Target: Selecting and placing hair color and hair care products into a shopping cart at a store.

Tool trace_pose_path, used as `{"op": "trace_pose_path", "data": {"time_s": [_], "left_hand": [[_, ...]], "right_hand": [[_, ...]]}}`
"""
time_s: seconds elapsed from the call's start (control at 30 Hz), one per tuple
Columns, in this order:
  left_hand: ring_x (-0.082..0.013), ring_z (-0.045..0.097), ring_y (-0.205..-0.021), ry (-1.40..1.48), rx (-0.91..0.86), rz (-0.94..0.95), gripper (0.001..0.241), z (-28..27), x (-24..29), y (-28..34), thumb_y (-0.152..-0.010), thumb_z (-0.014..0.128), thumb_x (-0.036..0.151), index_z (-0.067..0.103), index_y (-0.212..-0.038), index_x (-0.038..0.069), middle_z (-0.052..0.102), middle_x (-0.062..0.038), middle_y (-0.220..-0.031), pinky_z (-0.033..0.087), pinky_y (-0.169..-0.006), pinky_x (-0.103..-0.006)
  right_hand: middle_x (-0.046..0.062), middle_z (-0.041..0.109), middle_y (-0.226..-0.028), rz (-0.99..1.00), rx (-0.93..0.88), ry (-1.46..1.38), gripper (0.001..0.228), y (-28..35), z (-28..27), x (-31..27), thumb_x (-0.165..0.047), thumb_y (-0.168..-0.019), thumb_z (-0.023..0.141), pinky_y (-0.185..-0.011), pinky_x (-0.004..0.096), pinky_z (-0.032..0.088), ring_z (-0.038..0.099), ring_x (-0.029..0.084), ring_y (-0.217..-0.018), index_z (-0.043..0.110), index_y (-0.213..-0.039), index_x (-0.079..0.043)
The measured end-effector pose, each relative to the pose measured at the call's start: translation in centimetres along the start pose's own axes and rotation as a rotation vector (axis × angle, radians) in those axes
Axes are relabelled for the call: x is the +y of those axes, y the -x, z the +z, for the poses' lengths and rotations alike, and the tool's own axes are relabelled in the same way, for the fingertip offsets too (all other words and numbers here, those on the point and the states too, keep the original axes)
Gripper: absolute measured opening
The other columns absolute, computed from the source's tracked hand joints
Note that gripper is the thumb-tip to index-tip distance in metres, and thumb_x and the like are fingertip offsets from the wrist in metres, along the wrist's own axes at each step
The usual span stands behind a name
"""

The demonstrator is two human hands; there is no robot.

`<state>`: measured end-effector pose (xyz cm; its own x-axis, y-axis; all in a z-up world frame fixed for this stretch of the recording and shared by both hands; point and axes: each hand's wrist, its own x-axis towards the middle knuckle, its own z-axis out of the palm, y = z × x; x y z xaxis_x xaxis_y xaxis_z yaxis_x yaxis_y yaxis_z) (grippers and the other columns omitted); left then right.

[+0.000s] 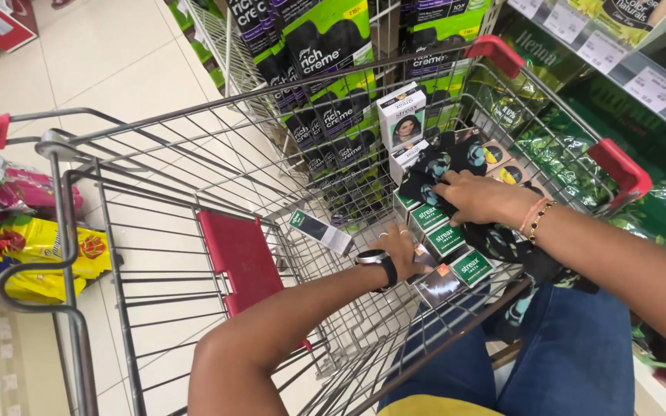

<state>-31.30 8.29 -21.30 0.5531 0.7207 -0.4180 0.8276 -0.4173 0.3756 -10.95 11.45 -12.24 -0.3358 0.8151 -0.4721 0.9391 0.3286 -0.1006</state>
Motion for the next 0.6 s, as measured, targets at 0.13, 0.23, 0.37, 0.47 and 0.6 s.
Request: {"op": "trace_pose_path", "data": {"time_s": [0.13,0.23,0.37,0.47,0.6], "left_hand": [[-0.0494,0.056,-0.125,0.033,-0.044,-0.009,0.097,1.0,0.0,-0.8,-0.077,0.081,0.065,0.049,-0.134,-0.007,0.032,-0.036,-0.15,0.054,-0.096,-0.0521],[-0.045,0.06,-0.126,0.04,-0.088,-0.044,0.092,0.9,0.0,-0.8,-0.075,0.077,0.064,0.053,-0.134,-0.003,0.046,-0.028,-0.145,0.056,-0.095,-0.0526],[-0.0469,0.059,-0.124,0.0,-0.031,0.002,0.094,0.3,0.2,-0.1,-0.085,0.074,0.058,0.039,-0.143,-0.007,0.046,-0.03,-0.142,0.053,-0.095,-0.0543],[-0.0471,0.062,-0.119,0.018,0.023,0.039,0.08,-0.3,0.9,1.6,-0.09,0.07,0.047,0.038,-0.141,-0.006,0.047,-0.031,-0.141,0.054,-0.092,-0.0535],[-0.0453,0.067,-0.11,0.028,0.158,0.131,0.06,0.7,1.0,2.9,-0.098,0.06,0.028,0.038,-0.143,-0.005,0.054,-0.031,-0.132,0.056,-0.089,-0.053]], "right_hand": [[0.013,0.048,-0.142,-0.009,0.028,-0.002,0.079,0.2,0.2,0.4,-0.022,-0.074,0.086,-0.109,0.04,0.046,0.05,0.033,-0.131,0.05,-0.143,-0.007],[0.012,0.052,-0.14,-0.022,0.082,0.013,0.065,-0.2,0.9,1.0,-0.017,-0.075,0.084,-0.106,0.041,0.048,0.053,0.033,-0.128,0.058,-0.134,-0.006],[0.012,0.066,-0.125,-0.014,0.221,0.083,0.031,-0.3,0.9,1.7,-0.007,-0.082,0.071,-0.096,0.042,0.054,0.065,0.033,-0.116,0.069,-0.113,-0.006],[0.015,0.072,-0.112,0.005,0.328,0.046,0.026,0.7,-0.5,0.7,-0.01,-0.086,0.066,-0.088,0.046,0.056,0.07,0.036,-0.105,0.068,-0.111,-0.005],[0.02,0.074,-0.098,0.068,0.383,0.001,0.034,1.8,-2.2,-0.6,-0.028,-0.092,0.066,-0.08,0.051,0.056,0.071,0.041,-0.094,0.062,-0.112,-0.001]]}}
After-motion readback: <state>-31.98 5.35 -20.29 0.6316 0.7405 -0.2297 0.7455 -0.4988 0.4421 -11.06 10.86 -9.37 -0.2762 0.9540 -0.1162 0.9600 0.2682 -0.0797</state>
